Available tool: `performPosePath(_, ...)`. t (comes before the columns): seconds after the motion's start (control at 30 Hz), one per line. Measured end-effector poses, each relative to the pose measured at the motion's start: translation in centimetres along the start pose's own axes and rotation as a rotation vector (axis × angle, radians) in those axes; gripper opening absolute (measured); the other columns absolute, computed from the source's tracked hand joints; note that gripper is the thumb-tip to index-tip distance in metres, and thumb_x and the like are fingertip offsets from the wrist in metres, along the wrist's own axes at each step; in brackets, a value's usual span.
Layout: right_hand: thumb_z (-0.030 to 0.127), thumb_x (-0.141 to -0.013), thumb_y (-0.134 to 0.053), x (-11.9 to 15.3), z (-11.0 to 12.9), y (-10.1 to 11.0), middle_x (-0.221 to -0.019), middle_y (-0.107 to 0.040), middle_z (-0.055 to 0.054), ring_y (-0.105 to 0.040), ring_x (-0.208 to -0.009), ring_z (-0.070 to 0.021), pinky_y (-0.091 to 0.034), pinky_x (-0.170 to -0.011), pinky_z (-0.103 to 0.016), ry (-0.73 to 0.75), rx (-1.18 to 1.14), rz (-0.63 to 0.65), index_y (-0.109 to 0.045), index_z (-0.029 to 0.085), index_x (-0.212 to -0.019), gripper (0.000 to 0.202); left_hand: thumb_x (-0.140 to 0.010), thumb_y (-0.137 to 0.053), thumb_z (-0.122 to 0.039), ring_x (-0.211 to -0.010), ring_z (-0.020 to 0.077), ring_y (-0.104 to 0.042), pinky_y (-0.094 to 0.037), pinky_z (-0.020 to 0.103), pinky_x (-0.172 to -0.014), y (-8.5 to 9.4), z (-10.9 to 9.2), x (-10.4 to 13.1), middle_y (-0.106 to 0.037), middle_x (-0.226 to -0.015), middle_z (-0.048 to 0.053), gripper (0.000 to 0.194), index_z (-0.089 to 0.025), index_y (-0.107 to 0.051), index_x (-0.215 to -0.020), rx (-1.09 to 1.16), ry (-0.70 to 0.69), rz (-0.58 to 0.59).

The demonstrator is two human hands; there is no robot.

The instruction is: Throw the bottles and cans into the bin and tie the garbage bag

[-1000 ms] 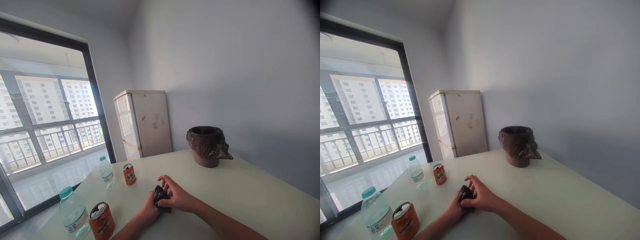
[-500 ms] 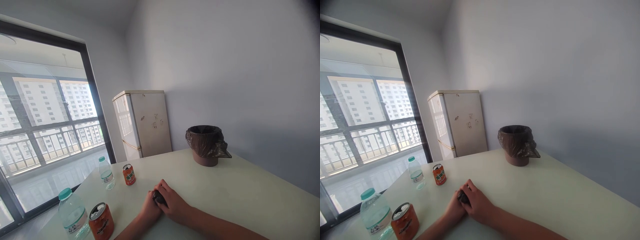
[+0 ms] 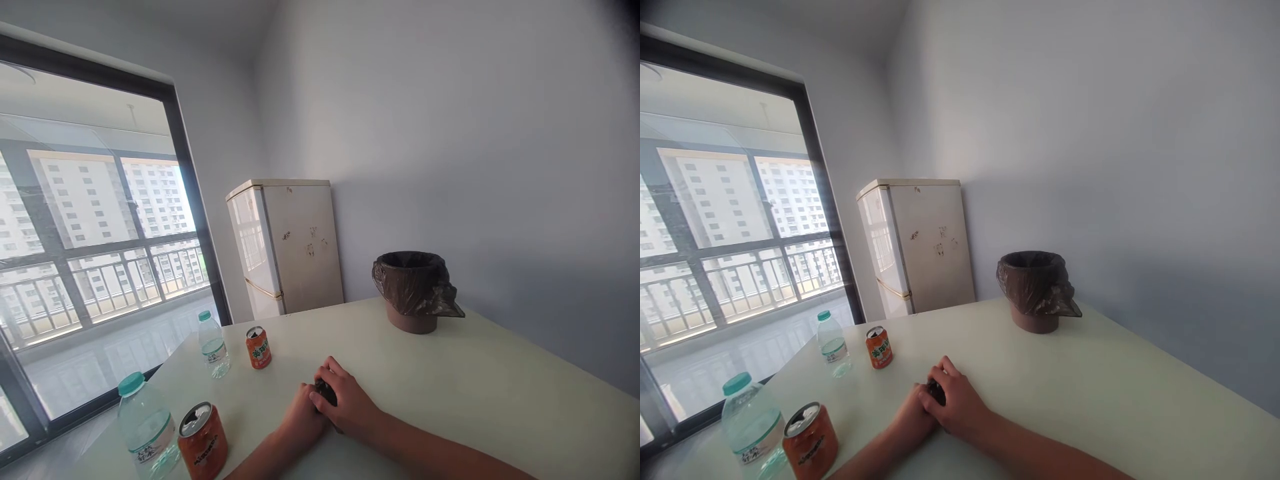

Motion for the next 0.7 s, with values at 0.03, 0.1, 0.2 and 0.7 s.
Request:
performPosePath(0.03,0.036,-0.097,-0.060,0.0,0.0,-0.1,-0.102,-0.056,-0.003,-0.056,-0.088,-0.0176,-0.043,-0.084,-0.032,-0.009,0.013,-0.011,-0.058,0.022,-0.091,0.016,-0.078,-0.062,-0.020,-0.077,0.0208,-0.062,-0.049,0.031,-0.072,-0.1,-0.2,0.0,-0.072,-0.081,0.007,0.014,-0.015,-0.074,-0.082,-0.017,-0.008,0.006)
performPosePath(0.1,0.038,-0.102,-0.052,-0.1,-0.3,-0.3,-0.092,-0.057,-0.002,-0.055,-0.086,-0.0179,-0.042,-0.082,-0.032,-0.012,0.025,-0.038,-0.053,0.021,-0.082,0.026,-0.074,-0.064,-0.019,-0.079,0.0218,-0.063,-0.050,0.031,-0.073,-0.1,-0.3,0.1,-0.073,-0.083,0.008,0.016,-0.015,-0.076,-0.085,-0.034,-0.005,-0.015)
performPosePath(0.2,0.039,-0.108,-0.039,-0.4,-1.1,-0.4,-0.081,-0.056,-0.001,-0.052,-0.078,-0.0174,-0.038,-0.079,-0.033,-0.007,0.044,-0.069,-0.045,0.021,-0.076,0.037,-0.073,-0.062,-0.016,-0.078,0.0215,-0.064,-0.050,0.031,-0.073,-0.1,-0.5,0.1,-0.074,-0.085,0.009,0.022,-0.013,-0.075,-0.091,-0.001,-0.019,-0.053)
performPosePath(0.7,0.043,-0.110,-0.037,-1.1,-3.2,1.1,-0.077,-0.054,0.001,-0.050,-0.073,-0.0160,-0.038,-0.072,-0.031,-0.045,-0.035,-0.112,-0.044,0.022,-0.079,0.037,-0.089,-0.067,-0.051,-0.113,0.0315,-0.060,-0.048,0.046,-0.100,-0.5,1.6,0.5,-0.067,-0.123,0.018,0.061,-0.016,-0.055,-0.138,0.085,-0.014,-0.070)
Point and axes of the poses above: each hand's wrist, its own x-axis away from the middle knuckle, its own y-axis out of the back of the hand, z = x × y, the point moved 8 cm from there along -x, towards the middle knuckle
